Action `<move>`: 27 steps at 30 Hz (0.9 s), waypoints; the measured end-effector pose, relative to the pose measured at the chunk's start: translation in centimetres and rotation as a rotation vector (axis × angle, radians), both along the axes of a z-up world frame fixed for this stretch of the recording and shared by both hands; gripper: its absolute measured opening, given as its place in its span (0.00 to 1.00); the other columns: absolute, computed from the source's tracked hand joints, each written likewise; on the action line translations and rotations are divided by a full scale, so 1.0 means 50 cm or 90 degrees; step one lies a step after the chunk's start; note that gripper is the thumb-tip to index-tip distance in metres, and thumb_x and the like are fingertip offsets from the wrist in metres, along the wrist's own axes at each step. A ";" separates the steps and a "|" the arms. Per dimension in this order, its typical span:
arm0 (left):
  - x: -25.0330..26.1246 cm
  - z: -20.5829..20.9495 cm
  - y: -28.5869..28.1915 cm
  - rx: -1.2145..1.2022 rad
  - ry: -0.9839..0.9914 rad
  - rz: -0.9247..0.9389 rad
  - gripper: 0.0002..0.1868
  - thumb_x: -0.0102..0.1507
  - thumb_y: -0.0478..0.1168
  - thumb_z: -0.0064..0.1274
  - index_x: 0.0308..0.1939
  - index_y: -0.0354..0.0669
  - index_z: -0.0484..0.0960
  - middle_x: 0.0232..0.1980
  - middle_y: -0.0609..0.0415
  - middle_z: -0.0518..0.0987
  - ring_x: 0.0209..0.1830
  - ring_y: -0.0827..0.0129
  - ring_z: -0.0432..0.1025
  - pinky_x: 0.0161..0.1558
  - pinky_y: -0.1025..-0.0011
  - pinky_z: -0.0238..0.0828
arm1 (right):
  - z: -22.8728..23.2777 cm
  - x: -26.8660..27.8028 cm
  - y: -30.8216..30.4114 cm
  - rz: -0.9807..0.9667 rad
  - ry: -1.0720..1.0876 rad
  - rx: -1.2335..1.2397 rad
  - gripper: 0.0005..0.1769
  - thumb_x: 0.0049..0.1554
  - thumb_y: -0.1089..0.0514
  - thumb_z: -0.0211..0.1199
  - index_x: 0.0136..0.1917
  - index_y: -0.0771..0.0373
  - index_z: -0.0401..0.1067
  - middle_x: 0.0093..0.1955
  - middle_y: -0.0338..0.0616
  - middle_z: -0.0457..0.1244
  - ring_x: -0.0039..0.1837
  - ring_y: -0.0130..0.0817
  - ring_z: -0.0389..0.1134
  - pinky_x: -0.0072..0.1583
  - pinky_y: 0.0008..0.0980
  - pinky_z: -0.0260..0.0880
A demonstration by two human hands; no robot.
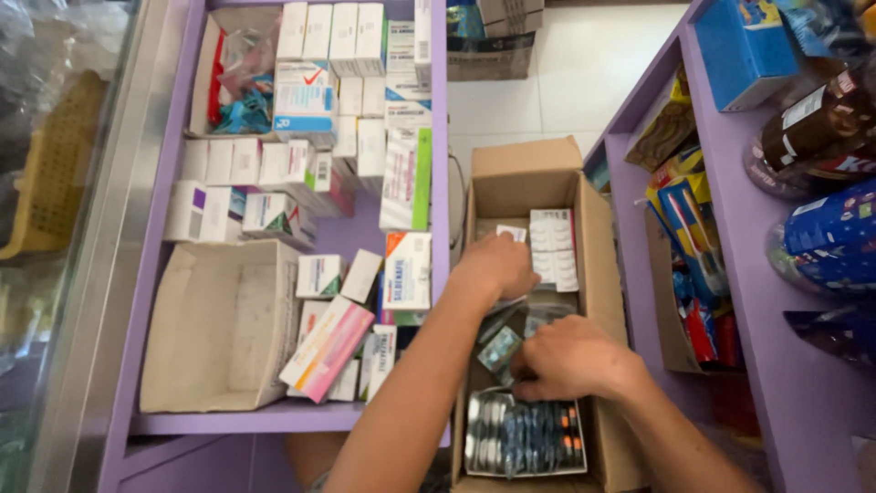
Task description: The person is organizing medicine boxes and blister packs. They pick up various small boxes from a cardboard box, open them to reveal blister packs, and place them into a purple drawer. The person also handles blister packs directly, moving them between the box and the drawer.
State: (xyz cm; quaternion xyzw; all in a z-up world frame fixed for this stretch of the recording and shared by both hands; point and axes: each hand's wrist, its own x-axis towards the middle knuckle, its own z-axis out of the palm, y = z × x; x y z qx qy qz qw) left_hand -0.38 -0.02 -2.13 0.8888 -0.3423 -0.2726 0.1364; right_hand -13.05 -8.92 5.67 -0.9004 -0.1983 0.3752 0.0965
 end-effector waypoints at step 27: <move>0.022 0.030 0.010 -0.237 0.050 0.228 0.34 0.67 0.63 0.42 0.46 0.30 0.81 0.50 0.28 0.80 0.56 0.35 0.72 0.57 0.47 0.68 | 0.068 0.005 -0.057 -0.297 -0.196 0.070 0.12 0.50 0.65 0.57 0.45 0.62 0.79 0.37 0.61 0.69 0.44 0.57 0.72 0.49 0.52 0.72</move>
